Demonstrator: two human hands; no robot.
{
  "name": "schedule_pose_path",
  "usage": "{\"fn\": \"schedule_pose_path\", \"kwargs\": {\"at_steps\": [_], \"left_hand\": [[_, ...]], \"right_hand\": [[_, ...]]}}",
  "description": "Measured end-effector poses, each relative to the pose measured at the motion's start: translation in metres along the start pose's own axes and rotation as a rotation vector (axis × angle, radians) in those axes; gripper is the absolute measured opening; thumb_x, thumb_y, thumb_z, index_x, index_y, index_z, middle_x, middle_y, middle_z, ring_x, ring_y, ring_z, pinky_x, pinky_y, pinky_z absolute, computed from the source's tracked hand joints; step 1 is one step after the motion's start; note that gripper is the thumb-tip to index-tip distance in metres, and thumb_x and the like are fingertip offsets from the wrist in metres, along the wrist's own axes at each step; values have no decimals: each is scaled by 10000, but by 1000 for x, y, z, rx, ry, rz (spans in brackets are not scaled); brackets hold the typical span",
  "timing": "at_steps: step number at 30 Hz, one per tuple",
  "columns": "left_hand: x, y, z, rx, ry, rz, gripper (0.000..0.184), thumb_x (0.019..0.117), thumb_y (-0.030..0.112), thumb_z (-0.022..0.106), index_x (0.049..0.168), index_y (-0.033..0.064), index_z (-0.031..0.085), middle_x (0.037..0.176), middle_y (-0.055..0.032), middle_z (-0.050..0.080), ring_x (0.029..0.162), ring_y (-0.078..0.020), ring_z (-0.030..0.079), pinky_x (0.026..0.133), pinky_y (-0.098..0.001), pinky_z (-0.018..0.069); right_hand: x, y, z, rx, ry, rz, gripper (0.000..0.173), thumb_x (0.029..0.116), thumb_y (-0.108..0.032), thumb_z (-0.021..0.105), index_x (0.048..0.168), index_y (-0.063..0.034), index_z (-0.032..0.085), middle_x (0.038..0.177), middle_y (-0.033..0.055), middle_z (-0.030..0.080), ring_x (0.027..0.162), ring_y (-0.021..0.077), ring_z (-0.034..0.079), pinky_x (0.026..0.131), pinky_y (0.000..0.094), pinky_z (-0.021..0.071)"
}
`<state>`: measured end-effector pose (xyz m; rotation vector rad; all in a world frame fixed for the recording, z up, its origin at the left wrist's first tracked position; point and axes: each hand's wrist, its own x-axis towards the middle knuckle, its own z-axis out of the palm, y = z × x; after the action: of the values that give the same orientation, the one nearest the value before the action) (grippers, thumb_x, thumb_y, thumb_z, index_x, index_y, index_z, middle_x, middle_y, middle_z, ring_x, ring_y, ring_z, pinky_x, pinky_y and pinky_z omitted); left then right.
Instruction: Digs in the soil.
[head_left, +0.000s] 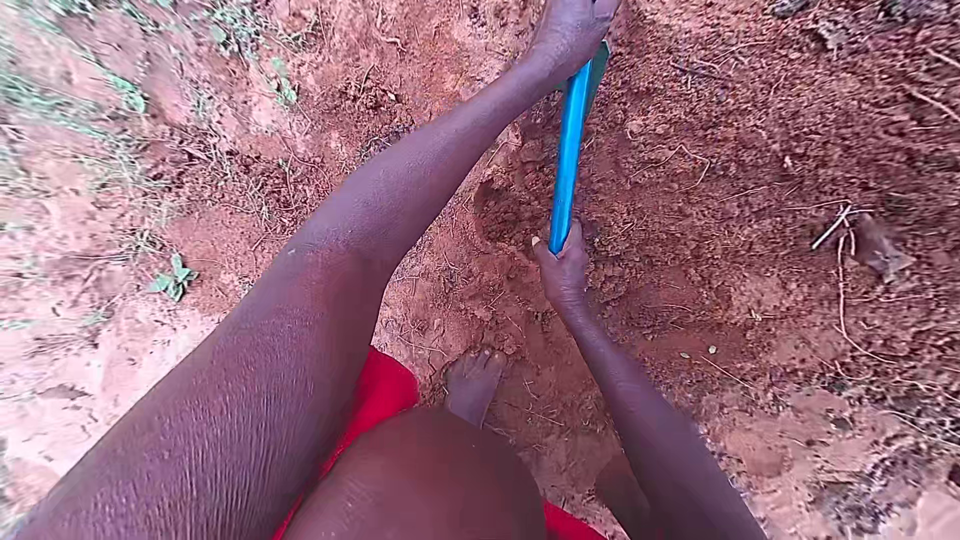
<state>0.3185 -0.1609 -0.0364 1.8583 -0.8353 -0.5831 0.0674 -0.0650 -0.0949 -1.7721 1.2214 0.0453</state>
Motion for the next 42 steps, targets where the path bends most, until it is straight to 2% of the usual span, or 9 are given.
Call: {"fn": "schedule_pose_path", "kwargs": {"at_steps": [7,16,21,22,26,29,35,39,42], "left_hand": [[-74,-17,8,-22,105,-54,213,1059,104,472,1032,-47,620,857,-87,606,716,-126,594,717,-298,515],[-167,-29,0,-135,281,-135,276,1086,154,446,965,-37,603,816,-58,608,703,-81,592,714,-272,520],[-231,-24,12,-182,225,-130,262,1073,252,523,1048,14,628,866,-35,645,733,-42,618,695,-228,531],[-243,-23,13,-175,184,-138,261,1068,300,553,1058,46,610,849,-28,634,677,-40,605,631,-214,531],[-254,-18,25,-319,213,-190,160,979,175,636,1042,32,599,933,41,660,842,22,646,780,-194,556],[-257,-6,35,-406,298,-227,98,992,125,602,986,35,562,877,82,639,814,62,627,762,-141,527],[-217,55,82,-588,236,-188,155,1026,106,541,1059,-45,543,875,14,602,798,31,608,759,-143,508],[-144,117,118,-648,-13,-159,273,1090,239,497,1225,3,522,942,-82,604,827,-114,592,777,-315,500],[-84,178,140,-613,-191,79,366,1111,343,429,1304,36,470,990,-145,628,824,-200,632,723,-380,537]], "right_hand": [[-43,38,-39,-133,-149,-11,367,975,-155,665,1241,70,550,847,132,607,746,203,587,729,403,497],[-65,58,-108,-440,-292,-214,364,976,-154,595,1269,62,594,848,244,681,760,405,682,694,575,523],[-4,66,-178,-701,-457,-272,254,990,-98,634,1194,52,625,908,313,670,862,528,665,745,695,485],[14,58,-187,-771,-501,-234,268,997,-100,646,1241,10,634,950,301,682,905,518,669,778,697,490],[57,30,-214,-912,-528,-310,284,976,-86,672,1260,-89,680,1003,228,721,963,450,689,837,656,510],[68,12,-229,-967,-545,-350,330,966,-57,671,1286,-131,699,1032,198,735,992,426,688,873,642,505],[74,-32,-325,-1137,-389,-320,317,994,-56,626,1297,-129,685,1056,216,725,1016,446,684,873,640,502],[63,-72,-443,-1323,24,-405,315,944,13,660,1223,-118,729,968,260,716,948,505,681,824,683,488],[39,-112,-526,-1404,343,-375,142,954,19,663,1087,-17,700,978,338,675,991,576,639,855,730,427]]}}
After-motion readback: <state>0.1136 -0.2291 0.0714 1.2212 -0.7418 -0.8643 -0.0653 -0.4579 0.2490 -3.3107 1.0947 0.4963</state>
